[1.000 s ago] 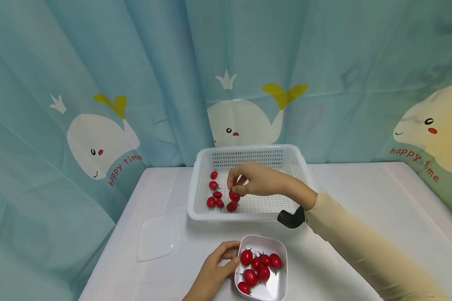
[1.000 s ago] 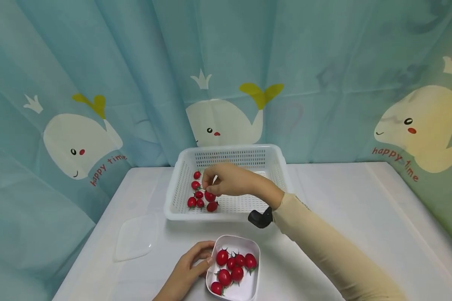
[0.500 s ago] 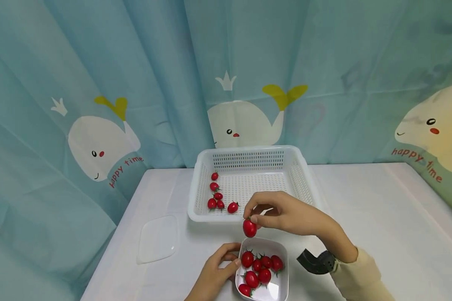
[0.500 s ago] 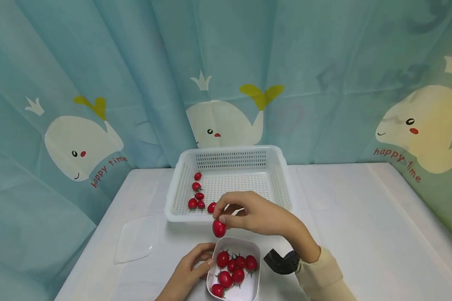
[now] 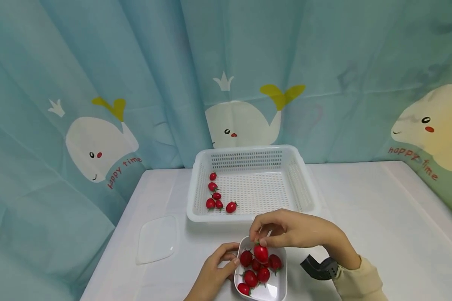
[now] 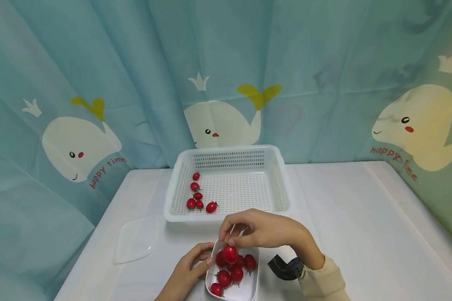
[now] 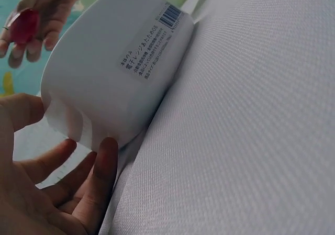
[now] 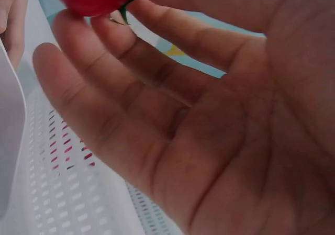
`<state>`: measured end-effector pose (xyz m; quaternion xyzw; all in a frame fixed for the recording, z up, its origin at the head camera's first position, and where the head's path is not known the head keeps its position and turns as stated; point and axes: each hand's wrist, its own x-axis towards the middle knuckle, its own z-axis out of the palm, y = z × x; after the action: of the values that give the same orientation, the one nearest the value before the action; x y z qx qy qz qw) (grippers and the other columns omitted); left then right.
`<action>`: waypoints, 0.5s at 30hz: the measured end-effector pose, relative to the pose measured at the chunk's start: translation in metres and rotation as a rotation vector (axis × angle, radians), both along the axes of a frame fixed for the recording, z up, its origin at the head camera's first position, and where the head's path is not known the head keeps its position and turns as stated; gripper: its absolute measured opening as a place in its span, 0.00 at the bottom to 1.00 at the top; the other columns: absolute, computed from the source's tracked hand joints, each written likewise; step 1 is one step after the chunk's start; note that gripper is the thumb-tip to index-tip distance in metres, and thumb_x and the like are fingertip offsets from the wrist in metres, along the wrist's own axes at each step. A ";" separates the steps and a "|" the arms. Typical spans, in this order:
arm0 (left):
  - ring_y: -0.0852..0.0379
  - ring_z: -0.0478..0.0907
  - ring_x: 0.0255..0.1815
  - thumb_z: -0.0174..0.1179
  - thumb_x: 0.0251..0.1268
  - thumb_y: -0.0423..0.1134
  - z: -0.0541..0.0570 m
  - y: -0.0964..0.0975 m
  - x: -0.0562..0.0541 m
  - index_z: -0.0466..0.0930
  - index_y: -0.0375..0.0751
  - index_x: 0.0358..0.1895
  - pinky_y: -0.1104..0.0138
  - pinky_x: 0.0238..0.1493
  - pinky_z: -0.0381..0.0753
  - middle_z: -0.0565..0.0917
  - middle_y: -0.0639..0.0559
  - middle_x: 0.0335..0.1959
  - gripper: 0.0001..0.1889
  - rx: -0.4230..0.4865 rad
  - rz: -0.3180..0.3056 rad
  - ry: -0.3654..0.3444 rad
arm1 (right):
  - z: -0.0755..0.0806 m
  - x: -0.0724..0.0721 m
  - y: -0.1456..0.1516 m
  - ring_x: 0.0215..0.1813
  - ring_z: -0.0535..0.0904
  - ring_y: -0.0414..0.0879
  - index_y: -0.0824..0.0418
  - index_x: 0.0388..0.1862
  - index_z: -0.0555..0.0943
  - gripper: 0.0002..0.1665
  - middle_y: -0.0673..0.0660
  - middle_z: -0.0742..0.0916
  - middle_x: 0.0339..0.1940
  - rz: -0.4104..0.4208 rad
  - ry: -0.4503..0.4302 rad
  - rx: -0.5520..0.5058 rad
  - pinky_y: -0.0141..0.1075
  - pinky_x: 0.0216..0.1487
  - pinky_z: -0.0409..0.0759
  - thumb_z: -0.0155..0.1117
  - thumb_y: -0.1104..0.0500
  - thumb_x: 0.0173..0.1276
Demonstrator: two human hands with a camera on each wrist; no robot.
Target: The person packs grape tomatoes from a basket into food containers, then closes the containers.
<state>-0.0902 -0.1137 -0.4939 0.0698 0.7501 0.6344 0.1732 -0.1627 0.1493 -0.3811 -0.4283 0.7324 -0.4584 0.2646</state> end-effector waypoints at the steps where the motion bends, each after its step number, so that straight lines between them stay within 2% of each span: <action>1: 0.60 0.80 0.46 0.60 0.76 0.46 0.000 0.000 0.000 0.74 0.40 0.70 0.71 0.39 0.85 0.86 0.43 0.49 0.25 -0.002 0.004 -0.001 | 0.000 0.000 0.001 0.51 0.86 0.40 0.57 0.54 0.83 0.10 0.52 0.88 0.49 0.000 -0.002 0.018 0.35 0.55 0.87 0.61 0.60 0.78; 5: 0.58 0.80 0.47 0.60 0.76 0.48 0.000 0.002 0.000 0.74 0.41 0.71 0.72 0.39 0.85 0.86 0.44 0.49 0.26 -0.001 0.017 -0.023 | -0.001 0.000 0.004 0.51 0.85 0.39 0.54 0.53 0.83 0.10 0.49 0.88 0.48 0.006 -0.034 0.080 0.34 0.54 0.86 0.62 0.59 0.77; 9: 0.57 0.80 0.46 0.60 0.76 0.48 -0.001 0.002 0.001 0.74 0.40 0.71 0.72 0.39 0.85 0.86 0.44 0.50 0.26 -0.002 0.016 -0.029 | -0.004 0.003 0.003 0.47 0.84 0.35 0.55 0.51 0.84 0.09 0.45 0.87 0.45 0.038 -0.042 0.143 0.32 0.51 0.86 0.63 0.60 0.76; 15: 0.58 0.80 0.45 0.60 0.76 0.47 0.000 0.001 0.001 0.75 0.40 0.70 0.72 0.39 0.85 0.86 0.43 0.50 0.25 -0.016 0.014 -0.007 | -0.013 0.007 -0.009 0.38 0.81 0.30 0.52 0.44 0.84 0.08 0.38 0.84 0.38 0.042 0.040 0.300 0.28 0.43 0.84 0.66 0.64 0.70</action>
<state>-0.0888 -0.1125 -0.4941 0.0612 0.7550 0.6299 0.1719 -0.1557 0.1407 -0.3939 -0.4080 0.7888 -0.3297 0.3204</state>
